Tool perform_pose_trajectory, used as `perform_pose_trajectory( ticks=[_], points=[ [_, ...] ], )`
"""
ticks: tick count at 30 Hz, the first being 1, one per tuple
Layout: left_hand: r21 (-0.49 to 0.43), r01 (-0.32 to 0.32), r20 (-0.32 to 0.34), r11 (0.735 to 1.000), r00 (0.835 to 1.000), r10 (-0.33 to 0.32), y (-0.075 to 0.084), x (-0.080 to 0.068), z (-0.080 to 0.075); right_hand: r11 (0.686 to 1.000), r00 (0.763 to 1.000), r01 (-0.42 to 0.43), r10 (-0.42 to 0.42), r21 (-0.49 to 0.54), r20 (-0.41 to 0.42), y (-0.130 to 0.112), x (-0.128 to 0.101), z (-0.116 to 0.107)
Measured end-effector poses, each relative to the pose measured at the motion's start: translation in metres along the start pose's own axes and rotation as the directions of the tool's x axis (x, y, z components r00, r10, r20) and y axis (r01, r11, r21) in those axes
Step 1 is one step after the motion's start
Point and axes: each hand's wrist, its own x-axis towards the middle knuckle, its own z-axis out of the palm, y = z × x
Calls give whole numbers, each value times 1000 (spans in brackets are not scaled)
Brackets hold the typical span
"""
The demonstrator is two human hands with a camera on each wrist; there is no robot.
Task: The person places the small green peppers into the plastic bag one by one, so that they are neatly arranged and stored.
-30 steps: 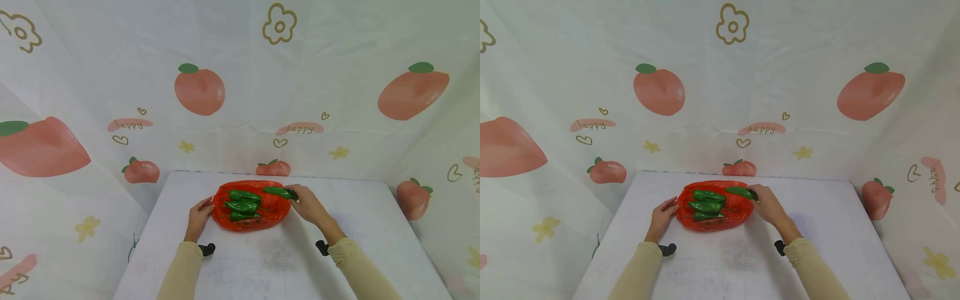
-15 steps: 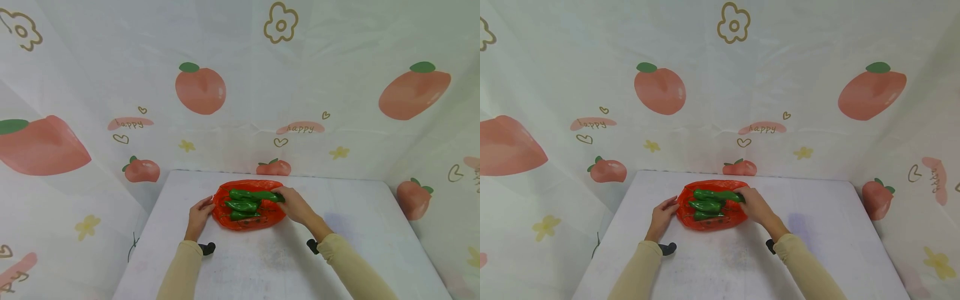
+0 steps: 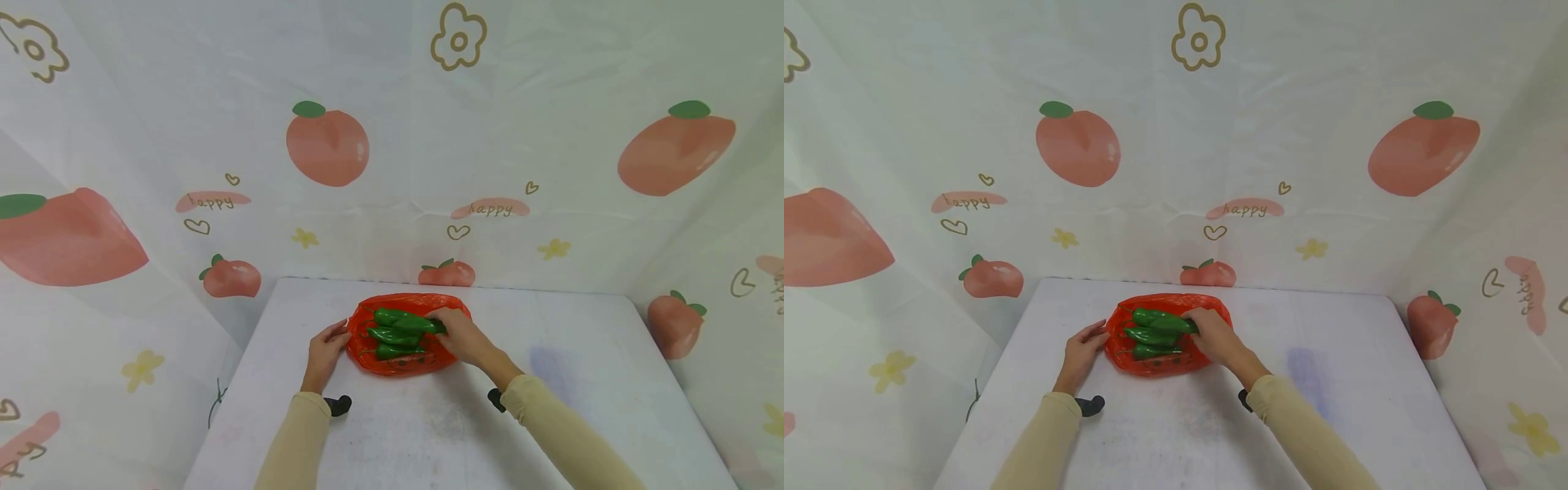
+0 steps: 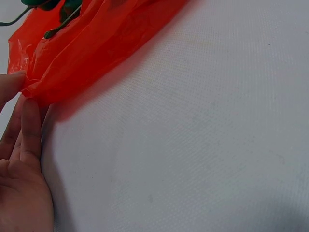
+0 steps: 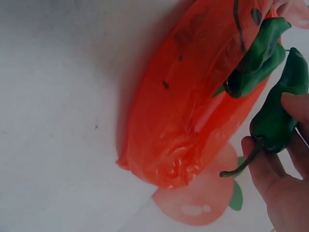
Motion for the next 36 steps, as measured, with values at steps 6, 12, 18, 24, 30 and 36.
perform_pose_trajectory(
  ticks=[6,12,18,24,30,36],
  points=[
    [-5,-11,-2,1000,1000,11,-1,-1,1,1000,1000,-17,17,22,21,-5,5,10],
    [-1,-7,2,1000,1000,7,0,0,0,997,999,-34,31,69,35,-12,12,18],
    [-10,-3,6,1000,1000,3,1,0,-1,997,999,-37,35,69,35,-18,20,29],
    [-32,-17,15,999,1000,18,2,-1,-1,997,999,-38,36,70,32,-22,26,36],
    [-37,-19,8,999,1000,19,2,-1,0,998,1000,-8,8,66,12,-25,29,39],
    [-48,-16,9,999,1000,16,7,-3,-1,997,1000,-18,17,69,7,-25,32,40]
  ],
)
